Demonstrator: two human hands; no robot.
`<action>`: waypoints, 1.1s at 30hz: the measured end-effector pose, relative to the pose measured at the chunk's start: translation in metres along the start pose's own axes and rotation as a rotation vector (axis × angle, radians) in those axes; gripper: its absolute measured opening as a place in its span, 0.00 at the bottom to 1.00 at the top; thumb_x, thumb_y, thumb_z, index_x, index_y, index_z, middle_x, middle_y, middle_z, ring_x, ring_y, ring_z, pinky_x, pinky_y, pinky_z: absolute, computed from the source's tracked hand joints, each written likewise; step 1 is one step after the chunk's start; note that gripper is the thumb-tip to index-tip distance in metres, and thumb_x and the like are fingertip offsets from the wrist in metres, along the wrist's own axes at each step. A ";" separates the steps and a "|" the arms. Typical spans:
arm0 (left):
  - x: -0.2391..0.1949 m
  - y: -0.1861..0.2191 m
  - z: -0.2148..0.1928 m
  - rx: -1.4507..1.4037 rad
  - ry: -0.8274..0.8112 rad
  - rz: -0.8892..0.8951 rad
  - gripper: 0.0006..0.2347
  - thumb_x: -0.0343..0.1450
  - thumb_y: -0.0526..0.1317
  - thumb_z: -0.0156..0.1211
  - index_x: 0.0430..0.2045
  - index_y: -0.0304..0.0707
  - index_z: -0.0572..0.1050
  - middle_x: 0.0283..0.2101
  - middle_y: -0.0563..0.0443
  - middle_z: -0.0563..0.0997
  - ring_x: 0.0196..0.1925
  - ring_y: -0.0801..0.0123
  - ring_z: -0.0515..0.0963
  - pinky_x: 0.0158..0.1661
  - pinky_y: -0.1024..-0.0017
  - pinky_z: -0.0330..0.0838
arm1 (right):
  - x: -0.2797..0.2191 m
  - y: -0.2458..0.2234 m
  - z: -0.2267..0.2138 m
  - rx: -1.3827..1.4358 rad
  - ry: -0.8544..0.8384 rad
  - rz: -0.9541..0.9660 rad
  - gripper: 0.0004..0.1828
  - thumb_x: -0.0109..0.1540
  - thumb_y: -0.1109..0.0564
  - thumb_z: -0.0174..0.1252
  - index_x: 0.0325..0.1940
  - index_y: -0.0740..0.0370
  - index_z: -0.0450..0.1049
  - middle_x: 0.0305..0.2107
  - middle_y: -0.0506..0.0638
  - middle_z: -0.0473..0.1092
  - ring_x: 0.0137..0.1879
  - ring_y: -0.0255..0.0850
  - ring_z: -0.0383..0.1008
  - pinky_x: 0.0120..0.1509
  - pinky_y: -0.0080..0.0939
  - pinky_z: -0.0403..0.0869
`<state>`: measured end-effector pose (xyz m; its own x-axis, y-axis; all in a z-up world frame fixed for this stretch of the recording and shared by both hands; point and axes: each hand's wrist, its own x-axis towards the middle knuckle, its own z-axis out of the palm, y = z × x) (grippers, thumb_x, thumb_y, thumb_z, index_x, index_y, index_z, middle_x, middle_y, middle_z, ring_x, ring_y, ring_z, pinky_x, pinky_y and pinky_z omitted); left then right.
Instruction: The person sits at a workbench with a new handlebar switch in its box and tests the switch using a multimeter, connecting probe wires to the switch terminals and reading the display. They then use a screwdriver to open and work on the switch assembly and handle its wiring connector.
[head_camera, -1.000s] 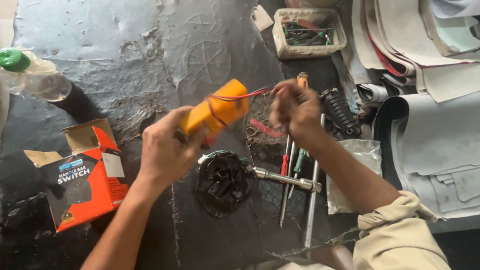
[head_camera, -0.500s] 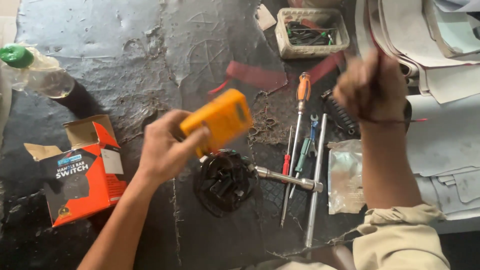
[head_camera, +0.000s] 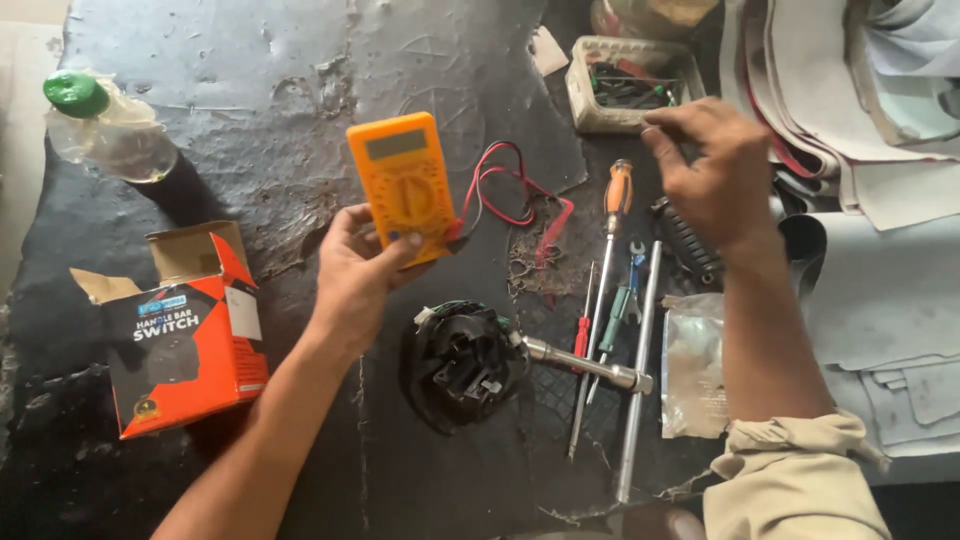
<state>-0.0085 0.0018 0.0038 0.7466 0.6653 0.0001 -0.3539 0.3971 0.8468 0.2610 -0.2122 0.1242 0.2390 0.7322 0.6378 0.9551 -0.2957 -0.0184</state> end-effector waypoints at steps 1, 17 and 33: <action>0.000 -0.005 0.001 -0.025 -0.035 -0.005 0.17 0.70 0.31 0.61 0.50 0.30 0.64 0.51 0.38 0.80 0.50 0.57 0.84 0.51 0.58 0.80 | 0.003 -0.013 -0.011 0.116 0.049 -0.015 0.06 0.69 0.62 0.69 0.50 0.62 0.82 0.42 0.56 0.78 0.48 0.45 0.80 0.52 0.42 0.77; 0.007 -0.031 -0.015 0.059 -0.218 -0.029 0.19 0.69 0.23 0.55 0.55 0.28 0.67 0.53 0.44 0.79 0.57 0.65 0.79 0.61 0.65 0.74 | 0.029 -0.108 0.081 0.070 -0.128 -0.664 0.19 0.56 0.51 0.72 0.52 0.47 0.82 0.50 0.48 0.72 0.58 0.45 0.69 0.62 0.50 0.72; 0.004 -0.030 -0.009 0.202 -0.165 0.007 0.18 0.69 0.22 0.54 0.53 0.30 0.66 0.52 0.47 0.78 0.57 0.67 0.79 0.60 0.67 0.74 | 0.025 -0.108 0.089 0.004 0.078 -0.745 0.11 0.63 0.52 0.68 0.46 0.57 0.81 0.39 0.42 0.71 0.48 0.40 0.69 0.61 0.48 0.67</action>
<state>-0.0001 -0.0022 -0.0266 0.8322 0.5488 0.0793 -0.2523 0.2474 0.9355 0.1795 -0.1078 0.0736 -0.4843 0.6919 0.5354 0.8599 0.2634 0.4373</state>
